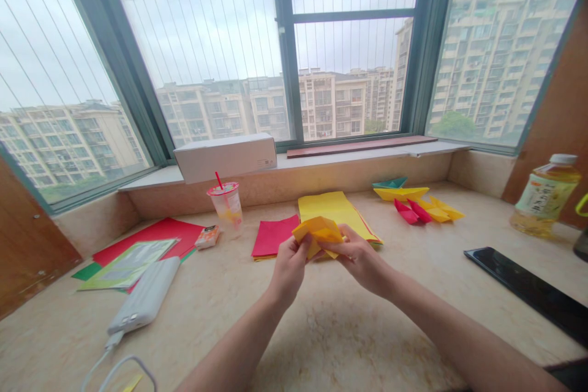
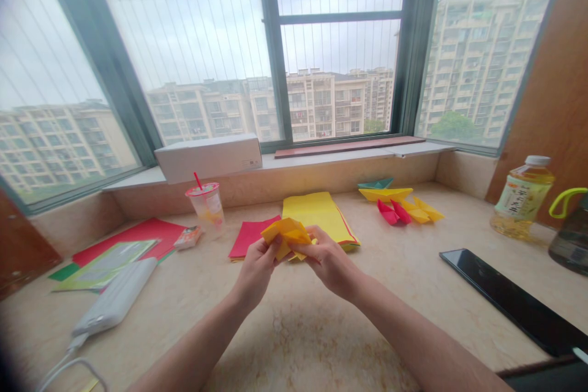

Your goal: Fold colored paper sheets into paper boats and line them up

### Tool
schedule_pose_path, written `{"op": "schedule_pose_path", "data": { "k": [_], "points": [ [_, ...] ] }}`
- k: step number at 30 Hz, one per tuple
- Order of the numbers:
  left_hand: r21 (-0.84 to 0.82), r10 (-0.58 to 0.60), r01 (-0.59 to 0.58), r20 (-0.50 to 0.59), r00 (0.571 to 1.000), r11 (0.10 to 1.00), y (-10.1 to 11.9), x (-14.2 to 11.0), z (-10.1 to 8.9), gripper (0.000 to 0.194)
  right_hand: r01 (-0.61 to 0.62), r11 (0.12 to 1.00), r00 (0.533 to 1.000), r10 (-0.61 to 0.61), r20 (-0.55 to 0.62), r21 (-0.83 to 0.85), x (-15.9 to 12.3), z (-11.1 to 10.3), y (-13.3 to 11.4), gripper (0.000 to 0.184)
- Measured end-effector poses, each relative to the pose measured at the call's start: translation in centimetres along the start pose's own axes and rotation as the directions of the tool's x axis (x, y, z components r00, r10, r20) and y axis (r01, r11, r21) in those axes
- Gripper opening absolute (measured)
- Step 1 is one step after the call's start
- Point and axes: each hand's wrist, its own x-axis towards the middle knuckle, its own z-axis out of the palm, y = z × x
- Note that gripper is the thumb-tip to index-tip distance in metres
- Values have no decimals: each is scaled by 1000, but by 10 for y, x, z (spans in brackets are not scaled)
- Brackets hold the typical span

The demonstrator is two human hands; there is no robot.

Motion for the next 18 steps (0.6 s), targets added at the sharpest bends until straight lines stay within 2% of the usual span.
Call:
{"op": "schedule_pose_path", "data": {
  "k": [2,8,14,18],
  "points": [
    [25,-14,13,5,1000,1000,0,-1,0,39,-7,1000,1000,7,11,-15,0,1,0,40],
    [136,-14,28,-97,995,990,3,-1,0,37,14,999,999,-12,50,-40,-1,1,-3,36],
    [137,-25,37,-87,996,990,7,-2,3,35,-81,997,992,81,-93,6,-2,0,-3,32],
    [116,-40,50,-87,995,992,6,-2,3,35,-193,977,969,204,-140,88,-2,-1,-2,41]
  ]
}}
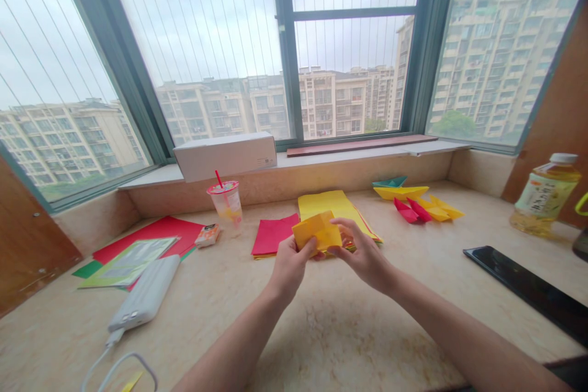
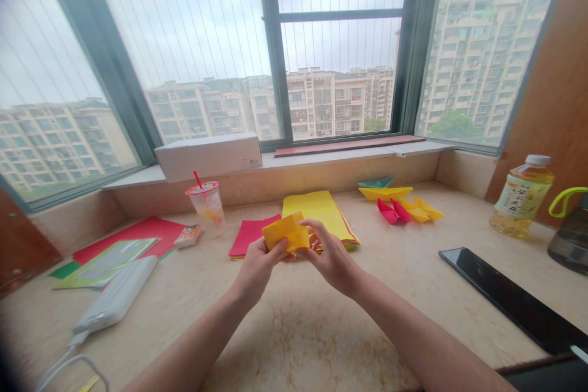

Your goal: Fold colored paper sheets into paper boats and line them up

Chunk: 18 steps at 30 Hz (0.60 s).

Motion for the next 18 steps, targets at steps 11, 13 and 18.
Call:
{"op": "schedule_pose_path", "data": {
  "k": [11,13,18],
  "points": [
    [-124,-27,33,49,998,992,-1,3,-4,34,0,962,999,-13,45,272,2,3,14,47],
    [-146,-37,47,75,997,988,-1,3,-4,33,-9,950,998,-8,56,311,2,3,15,52],
    [-90,-48,59,113,992,994,1,1,-2,32,-24,938,999,11,39,346,3,3,14,61]
  ]
}}
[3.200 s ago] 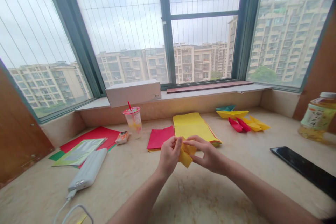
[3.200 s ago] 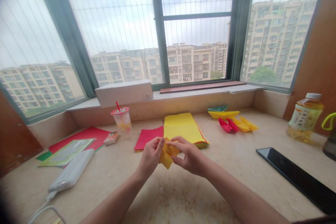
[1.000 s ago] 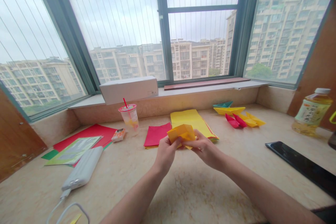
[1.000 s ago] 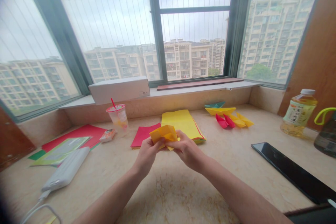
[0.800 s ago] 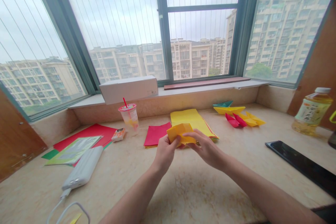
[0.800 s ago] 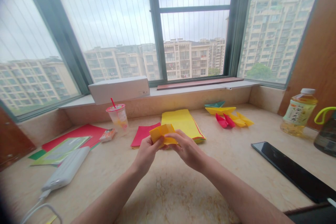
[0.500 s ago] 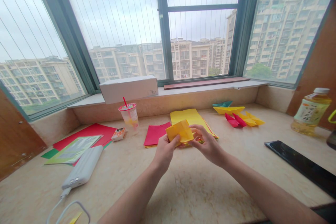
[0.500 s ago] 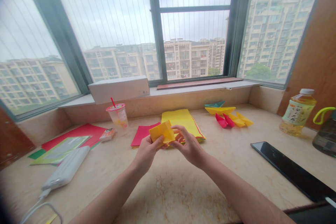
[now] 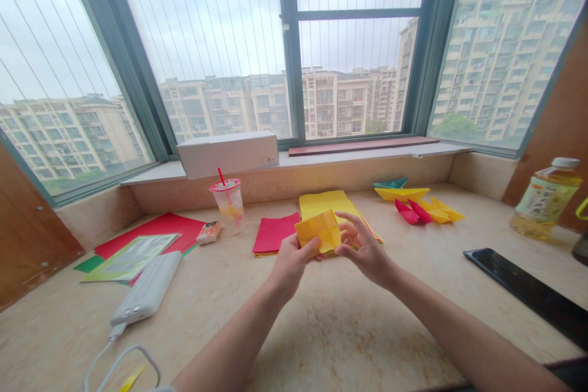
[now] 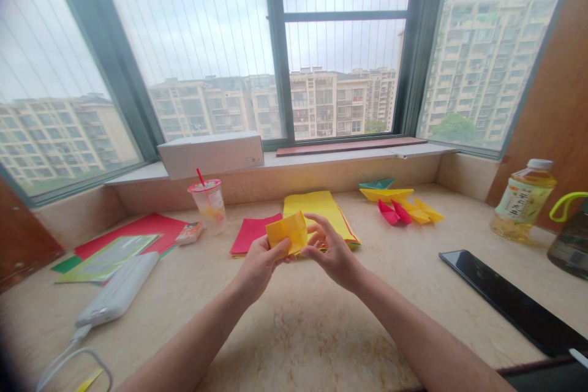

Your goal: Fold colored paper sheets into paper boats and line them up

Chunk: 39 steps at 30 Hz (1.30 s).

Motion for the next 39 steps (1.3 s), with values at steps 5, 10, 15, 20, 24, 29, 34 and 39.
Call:
{"op": "schedule_pose_path", "data": {
  "k": [5,10,15,20,24,29,34,39],
  "points": [
    [135,30,-38,63,998,990,3,-5,5,30,-31,1000,999,32,-36,2,0,1,-5,76],
    [175,25,-37,69,997,984,5,-8,9,33,-79,997,994,78,-79,-5,-1,4,-9,83],
    [185,34,-46,65,997,982,7,-9,12,35,-117,993,988,114,-106,-18,-1,4,-9,82],
    [138,53,-49,-23,998,989,5,-7,10,30,-83,985,993,68,-99,-152,-2,2,-10,55],
    [76,62,-55,-96,993,996,2,-3,5,30,1,964,999,-12,-42,-267,-1,0,-13,33],
    [57,55,-50,-97,994,997,3,-1,4,31,-64,969,997,52,-53,-238,0,-1,-12,34],
    [128,59,-54,-36,998,990,6,-4,7,25,-96,988,994,89,-55,-123,1,-1,-6,38],
    [190,63,-62,0,998,980,8,-6,8,23,-114,987,992,107,-69,-117,2,0,-8,33]
  ]
}}
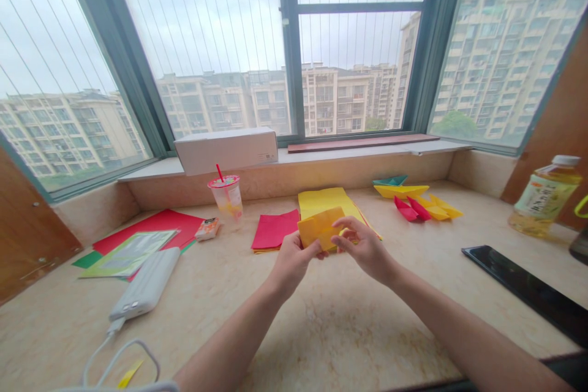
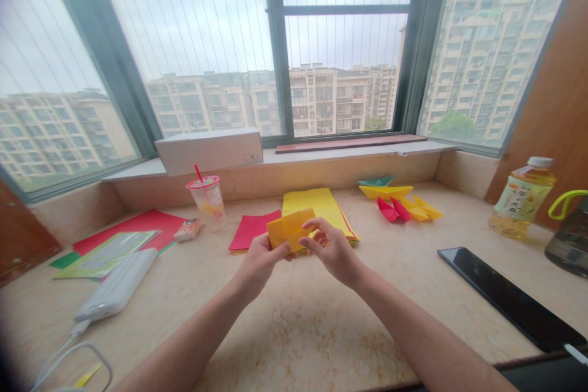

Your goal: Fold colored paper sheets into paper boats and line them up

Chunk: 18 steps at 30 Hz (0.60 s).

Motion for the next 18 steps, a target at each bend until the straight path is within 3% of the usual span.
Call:
{"op": "schedule_pose_path", "data": {
  "k": [9,18],
  "points": [
    [8,2,-2,40,999,1000,1,-2,2,25,11,1000,1000,-12,-24,-25,0,1,-7,32],
    [-60,-18,13,-99,995,998,-3,1,0,30,40,989,999,-40,3,-140,-1,-2,-14,30]
  ]
}}
